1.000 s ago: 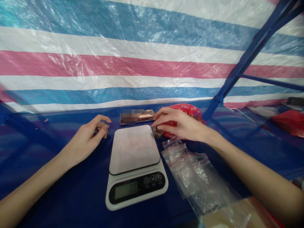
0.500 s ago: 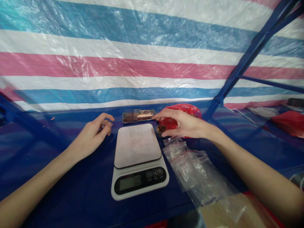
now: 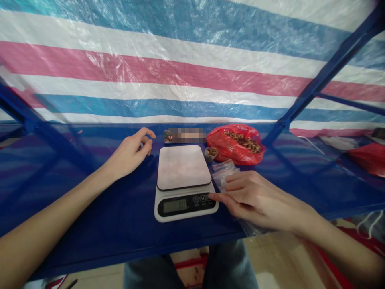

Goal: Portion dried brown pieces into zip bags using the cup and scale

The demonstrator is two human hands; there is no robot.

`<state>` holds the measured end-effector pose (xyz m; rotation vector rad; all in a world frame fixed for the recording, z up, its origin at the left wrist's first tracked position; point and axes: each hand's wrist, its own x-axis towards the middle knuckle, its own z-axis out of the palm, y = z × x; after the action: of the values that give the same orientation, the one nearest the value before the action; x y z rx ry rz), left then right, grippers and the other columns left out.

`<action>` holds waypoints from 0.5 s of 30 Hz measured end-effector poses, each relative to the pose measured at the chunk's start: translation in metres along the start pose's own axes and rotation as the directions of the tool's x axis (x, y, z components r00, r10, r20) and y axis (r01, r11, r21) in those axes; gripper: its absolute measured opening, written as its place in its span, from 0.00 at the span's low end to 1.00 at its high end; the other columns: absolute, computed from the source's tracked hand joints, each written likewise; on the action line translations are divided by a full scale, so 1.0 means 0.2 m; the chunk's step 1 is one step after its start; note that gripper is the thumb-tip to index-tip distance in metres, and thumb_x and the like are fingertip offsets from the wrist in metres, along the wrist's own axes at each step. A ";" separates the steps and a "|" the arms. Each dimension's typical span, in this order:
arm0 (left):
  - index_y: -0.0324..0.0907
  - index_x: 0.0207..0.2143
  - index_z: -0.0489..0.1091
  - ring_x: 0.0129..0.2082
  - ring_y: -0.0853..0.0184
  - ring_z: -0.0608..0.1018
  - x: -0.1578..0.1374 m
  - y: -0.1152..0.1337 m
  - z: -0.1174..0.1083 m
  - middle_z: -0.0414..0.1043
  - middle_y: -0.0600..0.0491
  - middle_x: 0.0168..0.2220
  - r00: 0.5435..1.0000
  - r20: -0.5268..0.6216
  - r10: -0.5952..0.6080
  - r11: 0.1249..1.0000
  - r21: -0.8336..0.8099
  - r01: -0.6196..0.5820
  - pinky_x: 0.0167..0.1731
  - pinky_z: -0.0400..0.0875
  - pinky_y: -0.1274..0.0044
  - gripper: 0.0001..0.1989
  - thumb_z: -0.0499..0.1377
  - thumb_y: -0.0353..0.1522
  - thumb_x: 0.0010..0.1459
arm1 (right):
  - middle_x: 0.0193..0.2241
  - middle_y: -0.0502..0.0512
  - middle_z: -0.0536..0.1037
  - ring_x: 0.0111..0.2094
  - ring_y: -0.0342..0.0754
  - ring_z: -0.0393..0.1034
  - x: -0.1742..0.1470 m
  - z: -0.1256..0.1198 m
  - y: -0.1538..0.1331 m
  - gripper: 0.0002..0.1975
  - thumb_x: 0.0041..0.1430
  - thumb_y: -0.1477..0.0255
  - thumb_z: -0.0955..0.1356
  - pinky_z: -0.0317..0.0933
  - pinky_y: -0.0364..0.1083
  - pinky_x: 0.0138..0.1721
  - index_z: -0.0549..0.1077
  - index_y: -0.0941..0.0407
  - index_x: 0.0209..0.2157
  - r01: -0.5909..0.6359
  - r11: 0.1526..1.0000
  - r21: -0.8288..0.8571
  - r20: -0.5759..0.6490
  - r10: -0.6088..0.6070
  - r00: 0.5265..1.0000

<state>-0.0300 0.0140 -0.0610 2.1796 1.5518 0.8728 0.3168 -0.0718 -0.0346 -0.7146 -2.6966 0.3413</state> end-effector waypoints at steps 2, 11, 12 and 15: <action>0.44 0.50 0.67 0.25 0.66 0.74 0.00 0.01 0.00 0.74 0.57 0.27 1.000 -0.002 -0.005 1.000 -0.002 0.005 0.30 0.65 0.75 0.13 0.51 0.38 0.67 | 0.22 0.54 0.77 0.26 0.48 0.68 0.01 0.03 -0.02 0.19 0.75 0.74 0.63 0.55 0.51 0.28 0.80 0.54 0.30 0.060 0.986 -0.155 0.027 -0.057 0.998; 0.43 0.49 0.67 0.24 0.66 0.74 0.00 0.00 0.00 0.74 0.56 0.27 1.000 -0.018 0.007 1.000 -0.024 -0.007 0.30 0.65 0.75 0.13 0.51 0.37 0.67 | 0.18 0.54 0.74 0.21 0.49 0.63 0.06 0.07 -0.08 0.20 0.71 0.75 0.64 0.50 0.55 0.23 0.76 0.54 0.23 0.145 0.926 -0.350 -0.019 -0.162 0.987; 0.43 0.49 0.67 0.24 0.66 0.73 0.00 0.00 0.00 0.74 0.56 0.27 1.000 -0.018 0.002 1.000 -0.029 -0.002 0.29 0.64 0.75 0.13 0.51 0.37 0.67 | 0.19 0.53 0.73 0.22 0.48 0.64 0.06 0.04 -0.05 0.21 0.72 0.75 0.63 0.53 0.53 0.24 0.76 0.54 0.23 0.113 0.947 -0.300 -0.048 -0.134 0.990; 0.44 0.49 0.67 0.21 0.67 0.72 0.00 0.01 -0.01 0.73 0.57 0.27 1.000 -0.014 -0.015 0.999 -0.050 0.014 0.27 0.63 0.75 0.13 0.51 0.38 0.66 | 0.29 0.56 0.81 0.32 0.50 0.74 0.08 -0.07 0.09 0.16 0.74 0.72 0.64 0.66 0.50 0.36 0.82 0.54 0.36 -0.043 0.984 -0.174 -0.234 0.001 0.972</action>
<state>-0.0302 0.0132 -0.0587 2.1288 1.5340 0.9153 0.3166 -0.0472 -0.0242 -0.7828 -2.5168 0.0173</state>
